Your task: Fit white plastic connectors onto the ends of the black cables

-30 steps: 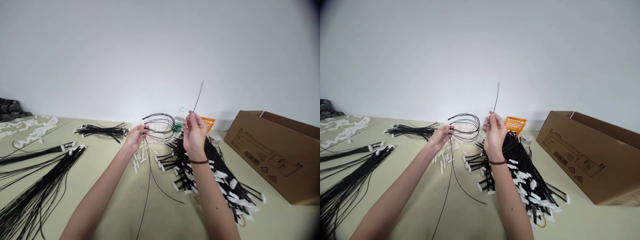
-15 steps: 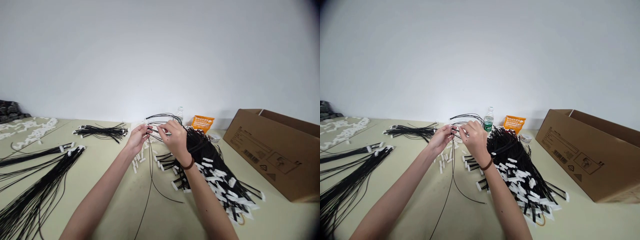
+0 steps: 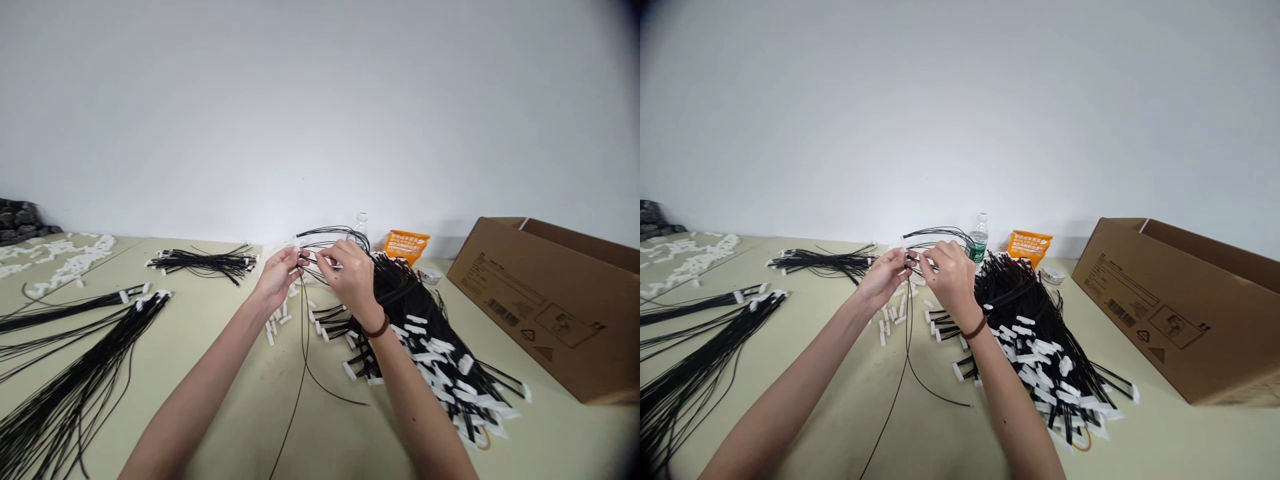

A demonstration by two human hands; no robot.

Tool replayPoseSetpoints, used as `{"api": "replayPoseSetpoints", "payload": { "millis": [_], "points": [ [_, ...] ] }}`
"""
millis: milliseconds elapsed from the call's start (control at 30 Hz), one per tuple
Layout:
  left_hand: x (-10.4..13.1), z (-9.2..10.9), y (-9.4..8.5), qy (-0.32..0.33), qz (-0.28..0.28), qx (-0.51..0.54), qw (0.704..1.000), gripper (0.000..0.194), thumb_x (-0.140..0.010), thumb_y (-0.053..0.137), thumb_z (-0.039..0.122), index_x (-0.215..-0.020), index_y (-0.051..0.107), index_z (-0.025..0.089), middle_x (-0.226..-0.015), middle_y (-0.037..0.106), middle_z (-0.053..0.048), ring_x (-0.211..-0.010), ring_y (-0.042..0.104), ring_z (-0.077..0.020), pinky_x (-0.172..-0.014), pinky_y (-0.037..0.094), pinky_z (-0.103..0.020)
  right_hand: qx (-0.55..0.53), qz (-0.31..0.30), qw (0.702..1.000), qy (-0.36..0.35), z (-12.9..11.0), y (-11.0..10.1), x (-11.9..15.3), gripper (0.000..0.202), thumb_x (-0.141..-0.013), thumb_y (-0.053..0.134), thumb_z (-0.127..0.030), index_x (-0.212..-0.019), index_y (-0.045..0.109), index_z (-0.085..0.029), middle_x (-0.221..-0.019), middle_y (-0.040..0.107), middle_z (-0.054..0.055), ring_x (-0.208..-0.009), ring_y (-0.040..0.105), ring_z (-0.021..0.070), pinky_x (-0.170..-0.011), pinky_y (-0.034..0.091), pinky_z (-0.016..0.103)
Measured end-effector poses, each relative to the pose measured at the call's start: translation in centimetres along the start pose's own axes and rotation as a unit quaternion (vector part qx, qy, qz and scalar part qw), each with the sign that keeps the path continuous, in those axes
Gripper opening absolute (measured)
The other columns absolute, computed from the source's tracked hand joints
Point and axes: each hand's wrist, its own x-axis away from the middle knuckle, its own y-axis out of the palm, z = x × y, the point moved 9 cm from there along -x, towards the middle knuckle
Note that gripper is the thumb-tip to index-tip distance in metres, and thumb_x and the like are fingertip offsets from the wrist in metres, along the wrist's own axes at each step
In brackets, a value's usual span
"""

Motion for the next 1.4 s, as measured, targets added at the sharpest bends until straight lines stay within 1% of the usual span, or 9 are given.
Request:
{"api": "replayPoseSetpoints", "payload": {
  "millis": [367,533,633,767,1167,1267,1400],
  "points": [
    [-0.1,0.2,-0.1,0.016,-0.001,-0.016,1.0,0.018,-0.068,0.067,0.027,-0.075,0.057,0.013,-0.085,0.06,-0.002,-0.067,0.052,-0.0065,-0.064,0.039,-0.021,-0.011,-0.014,1.0,0.009,0.3,0.2,0.0,0.018,-0.084,0.051,-0.022,-0.07,0.061,-0.018,-0.065,0.056,0.001,-0.066,0.046,0.0136,-0.065,0.036,0.025],
    [0.0,0.6,-0.1,0.039,0.005,-0.044,0.998,0.023,-0.066,0.068,0.031,-0.076,0.057,0.014,-0.082,0.061,-0.002,-0.068,0.053,-0.0076,-0.064,0.04,-0.022,-0.052,-0.02,0.998,0.028,0.6,0.2,-0.1,0.016,-0.083,0.052,-0.022,-0.071,0.061,-0.017,-0.063,0.054,0.0,-0.063,0.046,0.0126,-0.063,0.036,0.025],
    [0.1,0.8,0.1,0.049,0.002,-0.061,0.997,0.024,-0.065,0.069,0.032,-0.077,0.056,0.015,-0.08,0.062,-0.002,-0.068,0.054,-0.0083,-0.064,0.04,-0.022,-0.081,-0.021,0.996,0.044,0.8,-0.1,-0.3,0.015,-0.082,0.052,-0.022,-0.07,0.061,-0.017,-0.061,0.05,-0.001,-0.061,0.045,0.0119,-0.06,0.036,0.024],
    [0.3,1.0,0.3,0.056,-0.004,-0.075,0.996,0.025,-0.064,0.069,0.032,-0.076,0.055,0.015,-0.078,0.063,-0.002,-0.067,0.054,-0.0086,-0.064,0.041,-0.022,-0.103,-0.019,0.993,0.057,0.9,-0.3,-0.3,0.014,-0.081,0.053,-0.02,-0.07,0.06,-0.017,-0.061,0.05,-0.001,-0.061,0.046,0.0114,-0.059,0.036,0.024],
    [0.5,0.8,0.8,0.057,-0.01,-0.1,0.993,0.027,-0.063,0.069,0.036,-0.073,0.055,0.015,-0.077,0.063,-0.003,-0.065,0.055,-0.0088,-0.061,0.041,-0.021,-0.101,-0.049,0.993,0.041,0.8,-0.2,-0.4,0.012,-0.081,0.055,-0.019,-0.072,0.063,-0.018,-0.063,0.053,0.0,-0.061,0.046,0.0117,-0.06,0.035,0.024],
    [0.6,0.9,1.0,0.064,-0.01,-0.105,0.992,0.027,-0.064,0.068,0.037,-0.072,0.055,0.015,-0.077,0.063,-0.003,-0.065,0.054,-0.0087,-0.061,0.041,-0.021,-0.102,-0.045,0.993,0.044,1.0,-0.2,-0.4,0.012,-0.081,0.055,-0.019,-0.073,0.064,-0.018,-0.062,0.053,-0.001,-0.061,0.046,0.0115,-0.06,0.035,0.024],
    [1.1,1.0,1.5,0.06,-0.018,-0.115,0.991,0.026,-0.064,0.068,0.037,-0.071,0.056,0.015,-0.069,0.061,-0.001,-0.064,0.054,-0.0086,-0.061,0.041,-0.02,-0.107,-0.037,0.993,0.044,1.0,0.1,-0.3,0.012,-0.082,0.055,-0.02,-0.075,0.065,-0.019,-0.064,0.056,0.0,-0.061,0.047,0.0113,-0.06,0.036,0.024]
  ]
}}
